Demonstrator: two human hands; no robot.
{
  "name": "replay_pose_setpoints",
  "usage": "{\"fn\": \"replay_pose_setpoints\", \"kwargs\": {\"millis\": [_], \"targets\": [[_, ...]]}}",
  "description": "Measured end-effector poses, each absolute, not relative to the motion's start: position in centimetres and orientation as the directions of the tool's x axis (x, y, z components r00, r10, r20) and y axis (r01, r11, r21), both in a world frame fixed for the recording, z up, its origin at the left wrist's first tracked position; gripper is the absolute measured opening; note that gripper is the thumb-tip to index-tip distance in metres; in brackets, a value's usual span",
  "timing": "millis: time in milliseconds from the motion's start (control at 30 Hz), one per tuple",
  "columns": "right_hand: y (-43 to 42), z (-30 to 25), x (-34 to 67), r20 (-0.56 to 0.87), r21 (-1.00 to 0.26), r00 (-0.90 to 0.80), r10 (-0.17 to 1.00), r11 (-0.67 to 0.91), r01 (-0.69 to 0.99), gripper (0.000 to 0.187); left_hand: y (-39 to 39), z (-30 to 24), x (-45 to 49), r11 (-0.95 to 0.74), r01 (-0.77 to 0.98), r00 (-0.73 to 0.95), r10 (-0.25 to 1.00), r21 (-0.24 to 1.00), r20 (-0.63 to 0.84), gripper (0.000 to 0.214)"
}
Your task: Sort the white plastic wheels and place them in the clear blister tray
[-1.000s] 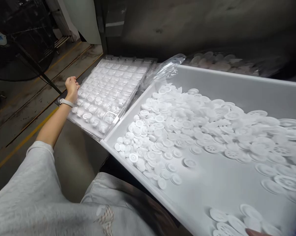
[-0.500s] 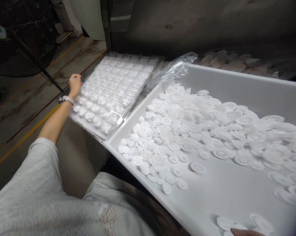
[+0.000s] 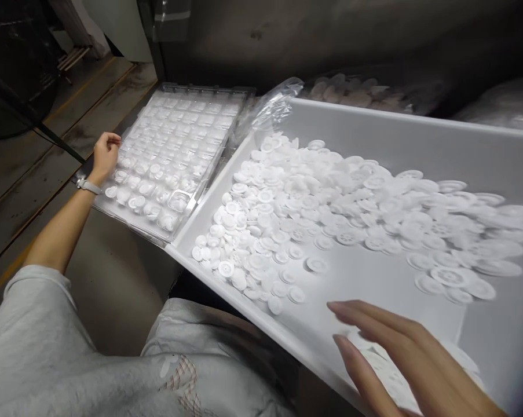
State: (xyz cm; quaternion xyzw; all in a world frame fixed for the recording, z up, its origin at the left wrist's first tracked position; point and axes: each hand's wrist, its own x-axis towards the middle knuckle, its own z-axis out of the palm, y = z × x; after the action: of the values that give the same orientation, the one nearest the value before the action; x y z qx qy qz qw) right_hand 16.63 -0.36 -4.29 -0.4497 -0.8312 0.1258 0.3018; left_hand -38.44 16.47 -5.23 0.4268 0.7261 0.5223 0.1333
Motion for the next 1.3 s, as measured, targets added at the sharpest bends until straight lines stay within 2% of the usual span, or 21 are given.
{"fn": "replay_pose_setpoints", "kwargs": {"millis": [100, 133, 167, 267, 367, 467, 600, 733, 1000, 1133, 1300], "targets": [[1.7, -4.9, 18.2, 0.413, -0.065, -0.634, 0.654, 0.716, 0.696, 0.05, 15.5, -4.6, -38.4, 0.05, 0.582, -0.506, 0.804, 0.812, 0.313, 0.038], [2.5, -5.5, 18.5, 0.408, 0.054, -0.719, 0.563, 0.771, 0.635, 0.052, 15.1, -4.3, -38.3, 0.033, 0.61, -0.48, 0.81, 0.792, 0.336, 0.038], [3.3, -6.2, 18.6, 0.404, 0.115, -0.792, 0.457, 0.834, 0.54, 0.052, 14.8, -4.0, -38.1, 0.016, 0.636, -0.458, 0.812, 0.772, 0.36, 0.038], [5.6, -8.5, 17.6, 0.322, 0.127, -0.907, 0.272, 0.937, 0.326, 0.047, 13.2, -3.2, -37.0, -0.029, 0.703, -0.394, 0.816, 0.711, 0.423, 0.034], [7.7, -10.5, 15.0, 0.291, 0.113, -0.951, 0.106, 0.983, 0.145, 0.053, 10.9, -2.6, -35.5, -0.075, 0.776, -0.297, 0.833, 0.627, 0.467, 0.026], [9.8, -11.8, 12.2, 0.318, 0.108, -0.948, 0.025, 0.992, 0.062, 0.061, 8.5, -2.1, -34.3, -0.096, 0.845, -0.197, 0.859, 0.526, 0.473, 0.036], [11.5, -12.5, 10.4, 0.358, 0.111, -0.933, -0.035, 0.994, 0.005, 0.057, 6.0, -1.5, -33.2, -0.117, 0.897, -0.113, 0.871, 0.425, 0.478, 0.042], [11.3, -12.5, 10.5, 0.37, 0.091, -0.929, -0.034, 0.996, 0.0, 0.051, 4.3, -1.2, -31.9, -0.127, 0.916, -0.089, 0.859, 0.38, 0.504, 0.051], [10.9, -12.7, 9.9, 0.33, 0.047, -0.944, -0.015, 0.999, 0.001, 0.049, 2.2, -1.0, -28.3, -0.16, 0.914, -0.055, 0.861, 0.372, 0.505, 0.065], [10.9, -12.9, 9.5, 0.322, 0.048, -0.947, -0.001, 0.999, 0.015, 0.038, 1.6, -1.0, -27.2, -0.166, 0.914, -0.044, 0.865, 0.369, 0.5, 0.063], [10.7, -13.1, 8.8, 0.331, 0.024, -0.94, 0.087, 0.995, 0.101, 0.039, 0.6, -0.3, -26.0, -0.173, 0.918, -0.027, 0.871, 0.358, 0.491, 0.061]]}}
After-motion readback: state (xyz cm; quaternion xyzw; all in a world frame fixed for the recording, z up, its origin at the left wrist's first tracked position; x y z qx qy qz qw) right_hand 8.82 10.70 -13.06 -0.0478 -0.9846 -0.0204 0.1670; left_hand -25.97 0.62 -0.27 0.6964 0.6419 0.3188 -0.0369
